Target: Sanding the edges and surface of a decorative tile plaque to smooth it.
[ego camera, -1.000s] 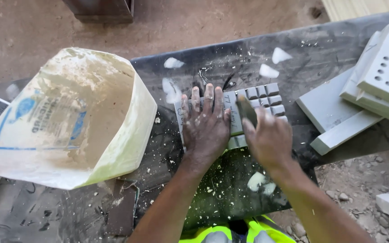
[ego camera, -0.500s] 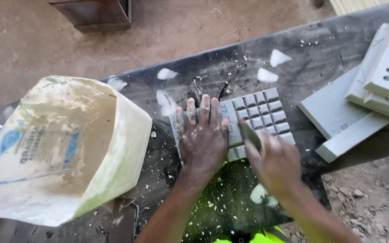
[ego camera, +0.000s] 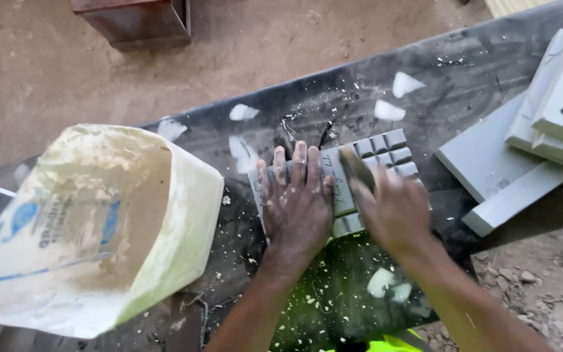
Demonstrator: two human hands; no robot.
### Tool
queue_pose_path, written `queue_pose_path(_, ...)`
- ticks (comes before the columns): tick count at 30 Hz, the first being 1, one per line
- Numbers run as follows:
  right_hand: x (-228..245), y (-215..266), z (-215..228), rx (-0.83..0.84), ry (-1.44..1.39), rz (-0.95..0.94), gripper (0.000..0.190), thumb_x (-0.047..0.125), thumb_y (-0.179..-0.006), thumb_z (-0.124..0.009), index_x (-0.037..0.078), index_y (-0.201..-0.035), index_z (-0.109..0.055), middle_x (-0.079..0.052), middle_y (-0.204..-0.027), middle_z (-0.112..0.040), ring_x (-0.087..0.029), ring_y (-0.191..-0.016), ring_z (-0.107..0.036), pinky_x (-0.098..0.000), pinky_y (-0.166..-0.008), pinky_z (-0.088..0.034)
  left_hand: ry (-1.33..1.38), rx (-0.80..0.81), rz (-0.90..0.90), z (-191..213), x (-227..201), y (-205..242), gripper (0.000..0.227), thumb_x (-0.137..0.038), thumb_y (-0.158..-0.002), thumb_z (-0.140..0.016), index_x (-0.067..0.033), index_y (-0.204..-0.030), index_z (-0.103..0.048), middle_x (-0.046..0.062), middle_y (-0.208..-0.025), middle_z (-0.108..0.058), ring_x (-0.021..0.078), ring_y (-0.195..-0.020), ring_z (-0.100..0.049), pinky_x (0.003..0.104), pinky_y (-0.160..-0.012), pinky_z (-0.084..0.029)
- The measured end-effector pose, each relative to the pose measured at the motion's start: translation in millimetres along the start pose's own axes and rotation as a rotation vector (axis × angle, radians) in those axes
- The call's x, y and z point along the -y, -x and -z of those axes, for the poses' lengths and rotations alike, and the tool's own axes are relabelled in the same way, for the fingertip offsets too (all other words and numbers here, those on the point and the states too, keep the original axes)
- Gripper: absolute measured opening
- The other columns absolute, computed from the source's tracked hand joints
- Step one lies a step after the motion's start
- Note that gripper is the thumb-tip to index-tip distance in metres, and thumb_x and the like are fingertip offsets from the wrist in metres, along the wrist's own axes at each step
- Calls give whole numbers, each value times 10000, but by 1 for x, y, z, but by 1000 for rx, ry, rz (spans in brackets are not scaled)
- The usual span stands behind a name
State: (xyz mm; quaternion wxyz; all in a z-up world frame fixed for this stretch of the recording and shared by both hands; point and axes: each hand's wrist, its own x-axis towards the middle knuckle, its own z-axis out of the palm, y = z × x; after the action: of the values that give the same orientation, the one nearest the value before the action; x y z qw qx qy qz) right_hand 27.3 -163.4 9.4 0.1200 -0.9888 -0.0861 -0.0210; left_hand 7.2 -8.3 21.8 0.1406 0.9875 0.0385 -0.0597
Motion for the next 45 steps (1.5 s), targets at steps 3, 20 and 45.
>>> queue_pose_path(3,4,-78,-25,-70,-48,70,399,431,-911,-682,81,-1102,-694,-190,-911,-756,-441,-878,-746,-576,-774,-570,28,62,31,9,-2,2,639,-507,-1065,-148,-201,-1612,-272,73,-1695,-233,333,-1569,-119,606,-1232,67)
queue_pose_path(20,28,-65,1,97,110,98,428,336,-993,-535,37,-1281,-639,-217,-947,-747,-418,-915,-750,-553,-774,-587,60,191,31,29,-3,4,663,-508,-1067,-96,-172,-1619,-245,99,-1698,-198,329,-1573,-72,598,-1223,76)
queue_pose_path(45,4,-22,-9,9,-20,386,212,161,-890,-569,45,-1037,-670,-175,-760,-683,-437,-677,-692,-597,-575,-548,-22,-119,-10,2,-14,11,569,-482,-1089,-266,-197,-1566,-389,40,-1659,-336,309,-1543,-215,596,-1256,14)
